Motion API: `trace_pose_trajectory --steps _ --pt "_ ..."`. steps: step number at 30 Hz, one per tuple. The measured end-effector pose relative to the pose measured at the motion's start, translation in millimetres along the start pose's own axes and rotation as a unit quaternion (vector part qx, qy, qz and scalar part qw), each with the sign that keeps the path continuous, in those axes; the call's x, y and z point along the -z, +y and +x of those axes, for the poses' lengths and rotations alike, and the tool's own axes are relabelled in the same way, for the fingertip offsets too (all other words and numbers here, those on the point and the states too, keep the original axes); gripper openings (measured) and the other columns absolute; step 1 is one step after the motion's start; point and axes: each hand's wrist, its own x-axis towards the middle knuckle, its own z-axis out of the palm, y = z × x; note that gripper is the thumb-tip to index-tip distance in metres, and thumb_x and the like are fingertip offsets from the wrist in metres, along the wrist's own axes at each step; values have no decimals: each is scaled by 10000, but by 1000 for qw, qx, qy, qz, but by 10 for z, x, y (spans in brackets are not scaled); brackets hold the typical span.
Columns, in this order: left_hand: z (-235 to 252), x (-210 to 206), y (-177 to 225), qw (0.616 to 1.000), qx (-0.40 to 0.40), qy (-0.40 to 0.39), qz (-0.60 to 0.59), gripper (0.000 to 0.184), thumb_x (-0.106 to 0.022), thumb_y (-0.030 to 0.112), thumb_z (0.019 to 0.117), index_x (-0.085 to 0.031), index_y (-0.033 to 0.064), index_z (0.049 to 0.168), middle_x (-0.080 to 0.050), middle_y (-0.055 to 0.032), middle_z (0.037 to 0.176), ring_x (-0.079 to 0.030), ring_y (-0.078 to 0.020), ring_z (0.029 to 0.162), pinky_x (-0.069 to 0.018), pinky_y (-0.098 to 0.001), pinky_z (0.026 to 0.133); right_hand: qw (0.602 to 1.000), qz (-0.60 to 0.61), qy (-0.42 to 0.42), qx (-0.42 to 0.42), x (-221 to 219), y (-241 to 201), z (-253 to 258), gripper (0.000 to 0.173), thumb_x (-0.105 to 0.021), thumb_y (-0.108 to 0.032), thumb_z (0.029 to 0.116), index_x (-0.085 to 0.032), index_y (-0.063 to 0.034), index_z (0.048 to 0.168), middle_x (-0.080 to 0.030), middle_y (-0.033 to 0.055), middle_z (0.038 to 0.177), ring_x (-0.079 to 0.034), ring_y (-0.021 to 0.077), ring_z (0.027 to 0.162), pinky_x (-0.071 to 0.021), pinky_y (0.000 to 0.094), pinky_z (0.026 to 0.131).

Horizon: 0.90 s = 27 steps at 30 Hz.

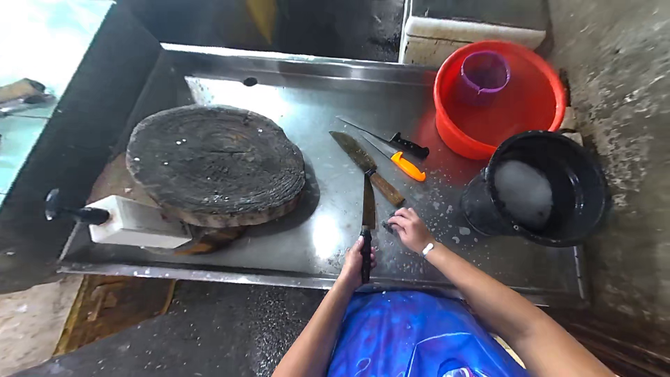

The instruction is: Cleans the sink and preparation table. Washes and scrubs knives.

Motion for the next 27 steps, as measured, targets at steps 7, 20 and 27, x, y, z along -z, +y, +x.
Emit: trace_pose_trajectory --steps 7,20,27 --pt "-121 -148 37 992 49 -91 -67 554 -195 476 1109 -574 92 984 -590 -60 692 -582 -169 561 -523 -312 524 985 62 6 158 -144 -329 -92 276 -600 -21 952 -790 -124 1123 -727 126 1160 -662 287 1140 -537 431 1033" --pt "-192 -108 -50 978 105 -128 -131 719 -180 674 1042 -537 100 799 -495 -6 565 -483 -92 409 -431 -209 384 990 49 50 120 -23 -442 -177 210 -641 -63 951 -793 -91 1093 -719 117 1122 -651 275 1133 -534 421 1027" --pt "-283 1 -42 943 107 -155 -273 771 -150 735 1003 -536 68 963 -560 -21 668 -502 -65 391 -430 -172 338 989 43 59 130 -86 -230 -38 200 -651 -71 958 -793 -87 1096 -714 138 1128 -654 295 1117 -539 429 1018"
